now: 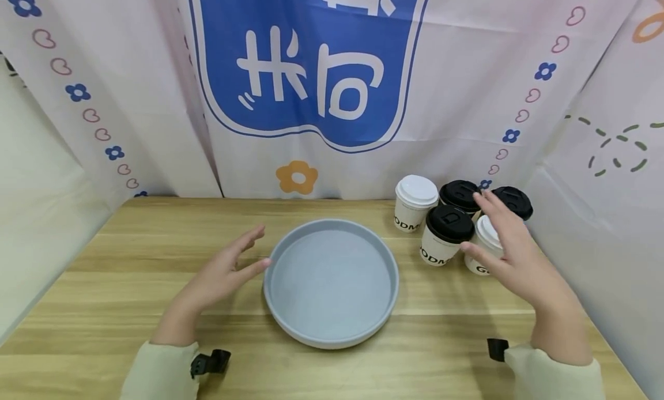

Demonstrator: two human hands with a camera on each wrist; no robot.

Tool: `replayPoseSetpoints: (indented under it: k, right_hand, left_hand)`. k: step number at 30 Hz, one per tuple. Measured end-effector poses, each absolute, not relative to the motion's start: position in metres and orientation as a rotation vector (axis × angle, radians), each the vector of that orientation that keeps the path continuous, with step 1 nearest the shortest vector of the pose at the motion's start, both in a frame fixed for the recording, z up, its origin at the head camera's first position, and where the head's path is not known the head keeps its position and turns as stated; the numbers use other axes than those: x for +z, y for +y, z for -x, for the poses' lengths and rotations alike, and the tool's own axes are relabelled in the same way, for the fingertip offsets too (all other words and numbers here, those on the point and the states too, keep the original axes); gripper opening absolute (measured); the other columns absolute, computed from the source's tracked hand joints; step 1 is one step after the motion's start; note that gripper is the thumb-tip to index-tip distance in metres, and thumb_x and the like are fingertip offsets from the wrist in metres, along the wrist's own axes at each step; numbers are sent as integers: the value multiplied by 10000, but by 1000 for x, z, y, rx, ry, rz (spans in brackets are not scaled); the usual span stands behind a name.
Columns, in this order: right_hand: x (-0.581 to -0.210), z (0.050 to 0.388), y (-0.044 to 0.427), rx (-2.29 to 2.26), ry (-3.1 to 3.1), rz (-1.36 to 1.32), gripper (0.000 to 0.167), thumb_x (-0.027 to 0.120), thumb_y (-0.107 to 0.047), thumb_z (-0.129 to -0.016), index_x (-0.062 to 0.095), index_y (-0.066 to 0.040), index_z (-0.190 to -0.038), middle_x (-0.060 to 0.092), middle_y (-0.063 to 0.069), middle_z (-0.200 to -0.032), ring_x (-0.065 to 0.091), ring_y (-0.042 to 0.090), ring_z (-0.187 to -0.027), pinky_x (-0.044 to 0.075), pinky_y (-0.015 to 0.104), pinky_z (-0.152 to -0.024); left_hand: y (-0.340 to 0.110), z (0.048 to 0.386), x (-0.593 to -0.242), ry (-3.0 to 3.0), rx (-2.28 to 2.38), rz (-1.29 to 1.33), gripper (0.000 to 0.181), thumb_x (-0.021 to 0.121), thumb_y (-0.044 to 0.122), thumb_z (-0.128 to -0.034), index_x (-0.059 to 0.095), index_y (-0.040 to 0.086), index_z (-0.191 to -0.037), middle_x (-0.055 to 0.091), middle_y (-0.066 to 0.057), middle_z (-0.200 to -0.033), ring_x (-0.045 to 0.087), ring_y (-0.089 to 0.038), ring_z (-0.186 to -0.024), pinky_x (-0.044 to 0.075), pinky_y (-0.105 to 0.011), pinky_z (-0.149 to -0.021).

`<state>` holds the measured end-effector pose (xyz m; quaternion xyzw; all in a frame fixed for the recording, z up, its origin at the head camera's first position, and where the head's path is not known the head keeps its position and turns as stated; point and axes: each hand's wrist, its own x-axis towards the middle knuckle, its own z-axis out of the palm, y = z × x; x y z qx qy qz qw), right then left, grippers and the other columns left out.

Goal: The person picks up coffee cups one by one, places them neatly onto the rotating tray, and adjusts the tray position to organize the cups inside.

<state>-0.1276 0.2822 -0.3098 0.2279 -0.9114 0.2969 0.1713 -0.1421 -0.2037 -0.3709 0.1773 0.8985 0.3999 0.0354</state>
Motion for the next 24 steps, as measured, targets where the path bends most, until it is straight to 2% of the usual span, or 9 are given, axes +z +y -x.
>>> replayPoseSetpoints:
  k: [5, 11, 14, 17, 21, 24]
  right_hand:
    - [-313, 130, 307, 961, -2563, -530, 796, 690, -112, -911, 259, -122, -1580, 183, 255, -1632, 109, 504, -1501, 44, 762, -1169]
    - [-323, 131, 333, 1025, -2588, -370, 849, 677, -120, -927, 167, -157, -1604, 128, 230, -1650, 61, 462, -1517, 27, 730, -1192]
    - [-329, 131, 344, 1048, -2621, -264, 889, 675, -165, -936, 99, -178, -1613, 91, 250, -1649, 93, 537, -1481, 59, 782, -1145]
    - [-335, 133, 354, 1075, -2659, -164, 932, 673, -211, -943, 29, -220, -1616, 67, 271, -1643, 159, 610, -1420, 148, 839, -1058]
    - [-344, 137, 364, 1123, -2700, -84, 975, 671, -247, -950, -48, -250, -1608, 108, 317, -1610, 245, 634, -1355, 242, 842, -995]
    - [-349, 142, 368, 1169, -2716, -62, 989, 667, -254, -955, -79, -225, -1605, 144, 349, -1574, 274, 627, -1332, 246, 829, -1013]
  left_hand:
    - [-205, 147, -375, 2710, 1261, -543, 703, 557, 395, -1014, 223, 181, -1593, 304, -163, -1617, 302, -488, -1447, 374, -720, -1076]
    - [-204, 155, -382, 2676, 1263, -507, 740, 614, 429, -975, 280, 142, -1570, 300, -159, -1619, 279, -488, -1457, 408, -688, -1072]
    - [-204, 156, -383, 2666, 1253, -494, 779, 651, 439, -948, 294, 114, -1559, 302, -165, -1616, 275, -486, -1459, 419, -687, -1063]
    - [-203, 156, -385, 2643, 1270, -495, 797, 675, 429, -933, 302, 94, -1552, 307, -170, -1612, 275, -479, -1462, 410, -689, -1071]
    - [-204, 157, -387, 2601, 1315, -523, 785, 683, 387, -936, 303, 71, -1546, 318, -189, -1602, 279, -482, -1461, 383, -696, -1089]
    - [-204, 158, -390, 2573, 1339, -559, 772, 684, 347, -942, 301, 44, -1540, 327, -213, -1590, 291, -495, -1452, 384, -688, -1093]
